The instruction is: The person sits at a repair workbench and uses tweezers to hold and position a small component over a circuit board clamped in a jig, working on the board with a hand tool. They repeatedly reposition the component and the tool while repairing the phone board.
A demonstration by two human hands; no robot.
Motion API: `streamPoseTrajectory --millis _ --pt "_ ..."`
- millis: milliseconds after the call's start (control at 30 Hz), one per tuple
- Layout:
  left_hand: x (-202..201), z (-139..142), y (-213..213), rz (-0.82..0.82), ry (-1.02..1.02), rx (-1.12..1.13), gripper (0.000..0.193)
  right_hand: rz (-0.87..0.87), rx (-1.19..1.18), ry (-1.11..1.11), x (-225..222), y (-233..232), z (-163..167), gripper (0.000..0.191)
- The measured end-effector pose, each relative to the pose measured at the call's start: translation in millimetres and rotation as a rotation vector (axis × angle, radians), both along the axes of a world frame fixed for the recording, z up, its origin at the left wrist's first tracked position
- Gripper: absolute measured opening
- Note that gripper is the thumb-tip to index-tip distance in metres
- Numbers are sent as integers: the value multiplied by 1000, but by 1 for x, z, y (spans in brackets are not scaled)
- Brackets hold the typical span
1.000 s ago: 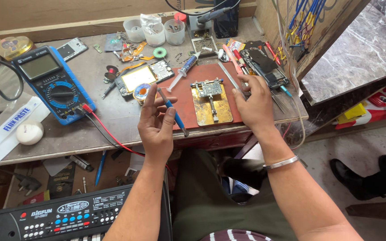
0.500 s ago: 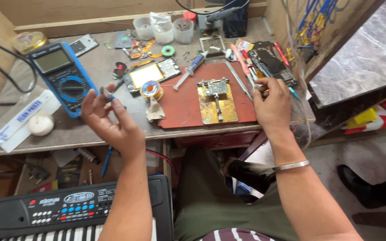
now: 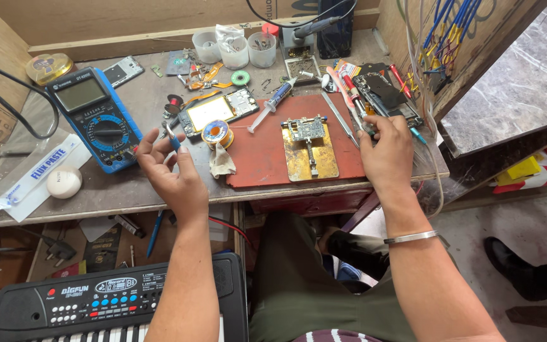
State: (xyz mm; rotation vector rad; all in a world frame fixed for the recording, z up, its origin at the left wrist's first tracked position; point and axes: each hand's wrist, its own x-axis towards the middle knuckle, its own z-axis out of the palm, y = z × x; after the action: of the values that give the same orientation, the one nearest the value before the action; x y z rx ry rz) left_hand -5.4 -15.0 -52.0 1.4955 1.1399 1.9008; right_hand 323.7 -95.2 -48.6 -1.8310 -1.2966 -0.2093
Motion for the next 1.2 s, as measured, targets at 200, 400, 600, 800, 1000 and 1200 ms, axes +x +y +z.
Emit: streamPoseTrajectory --millis 200,400,600,800,1000,1200 --pt "2 0 1 5 21 -12 43 -24 -5 -13 -2 -1 4 21" --pt "3 0 3 24 68 -25 36 -32 -14 -28 -8 -5 7 13" --pt "0 1 6 16 8 23 34 13 36 -39 -8 -7 11 14" --pt "0 1 9 40 64 -17 37 -24 256 -5 -9 -13 6 10" --pt "2 1 8 52 105 -21 37 94 498 220 1 -13 -2 10" --pt "0 5 10 69 5 40 34 220 611 514 10 -10 -10 12"
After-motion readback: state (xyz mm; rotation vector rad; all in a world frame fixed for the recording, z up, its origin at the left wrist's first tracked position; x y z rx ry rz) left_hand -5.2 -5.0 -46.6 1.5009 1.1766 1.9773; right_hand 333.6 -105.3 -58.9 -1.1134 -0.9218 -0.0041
